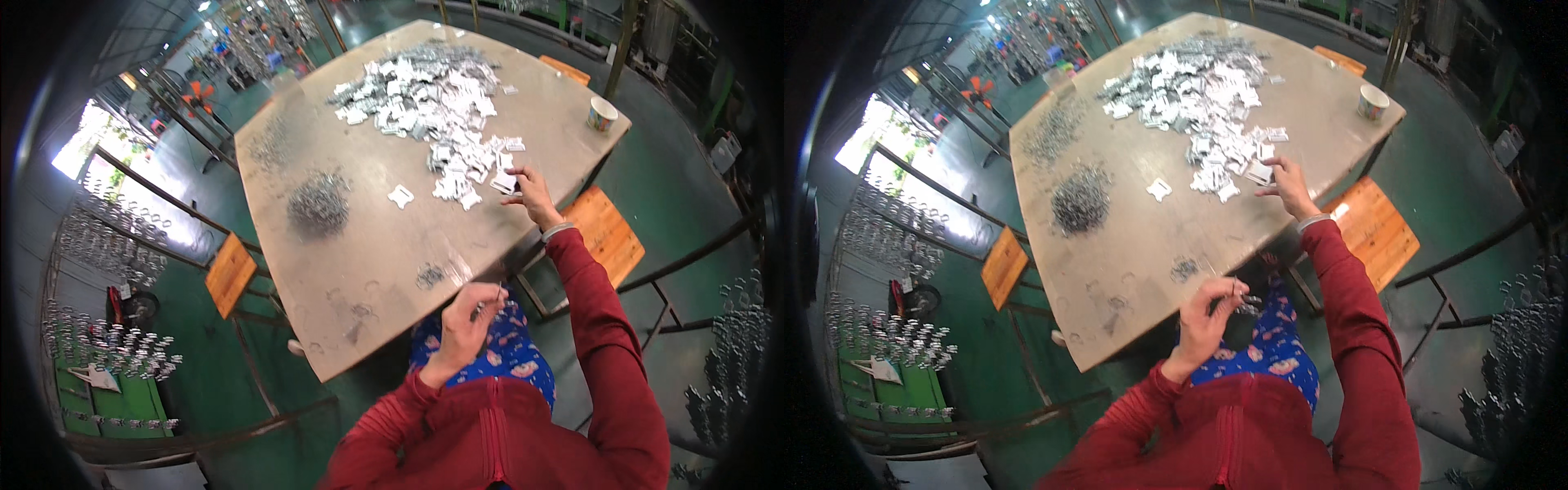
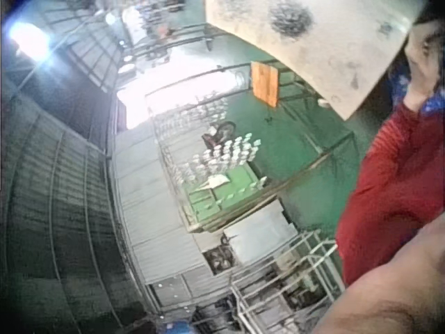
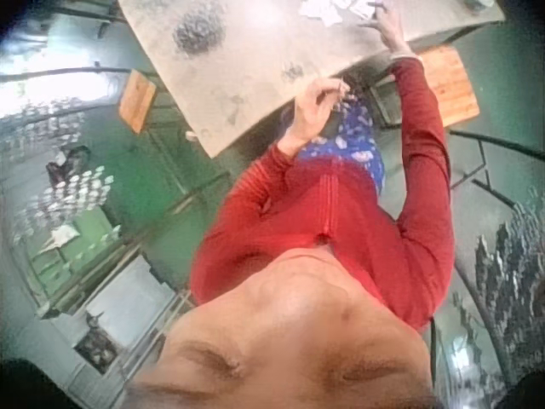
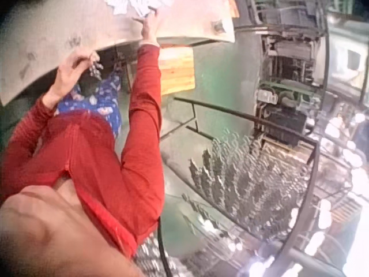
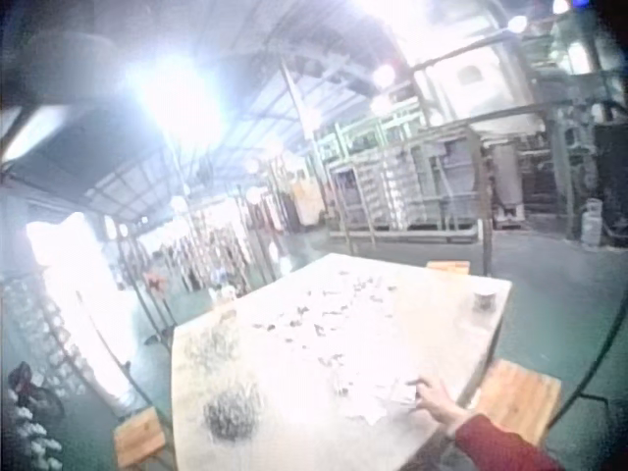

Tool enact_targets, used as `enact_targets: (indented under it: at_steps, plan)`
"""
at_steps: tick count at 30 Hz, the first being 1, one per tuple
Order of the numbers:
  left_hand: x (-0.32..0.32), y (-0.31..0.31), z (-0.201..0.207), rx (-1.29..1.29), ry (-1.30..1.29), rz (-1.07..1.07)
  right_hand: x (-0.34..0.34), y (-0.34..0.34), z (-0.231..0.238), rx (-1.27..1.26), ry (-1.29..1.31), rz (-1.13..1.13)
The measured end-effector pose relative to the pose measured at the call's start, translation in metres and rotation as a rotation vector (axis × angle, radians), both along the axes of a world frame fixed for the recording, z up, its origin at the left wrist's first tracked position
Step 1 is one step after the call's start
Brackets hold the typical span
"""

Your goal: The person attaches small metal plates to metal hooks by hand and hangs the completed assemblies onto a large metal rack. The person picks up hooks and plates from a table, joins them together, and then hangs them on a multi-tiered rack in a workshop.

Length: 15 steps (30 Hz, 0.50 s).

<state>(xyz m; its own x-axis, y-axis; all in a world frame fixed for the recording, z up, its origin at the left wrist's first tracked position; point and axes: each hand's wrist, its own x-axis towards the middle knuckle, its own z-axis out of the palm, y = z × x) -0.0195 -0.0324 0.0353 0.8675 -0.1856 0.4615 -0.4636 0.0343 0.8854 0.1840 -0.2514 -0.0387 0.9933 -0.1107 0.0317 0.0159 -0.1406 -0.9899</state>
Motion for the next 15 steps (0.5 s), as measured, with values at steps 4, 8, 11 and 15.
enact_targets:
  at_steps: [4, 8, 11, 15]
  plan:
    - [0.012, -0.006, -0.017, -0.087, 0.114, -0.032, -0.071, 0.023, 0.05, 0.711, 0.211, 0.187]
    - [0.018, -0.01, -0.025, -0.11, 0.183, -0.044, -0.123, 0.025, 0.073, 0.423, 0.197, 0.284]
    - [0.02, -0.01, -0.029, -0.089, 0.191, -0.047, -0.145, 0.031, 0.089, 0.355, 0.176, 0.279]
    - [0.018, -0.011, -0.032, -0.078, 0.215, -0.062, -0.157, 0.033, 0.102, 0.33, 0.13, 0.223]
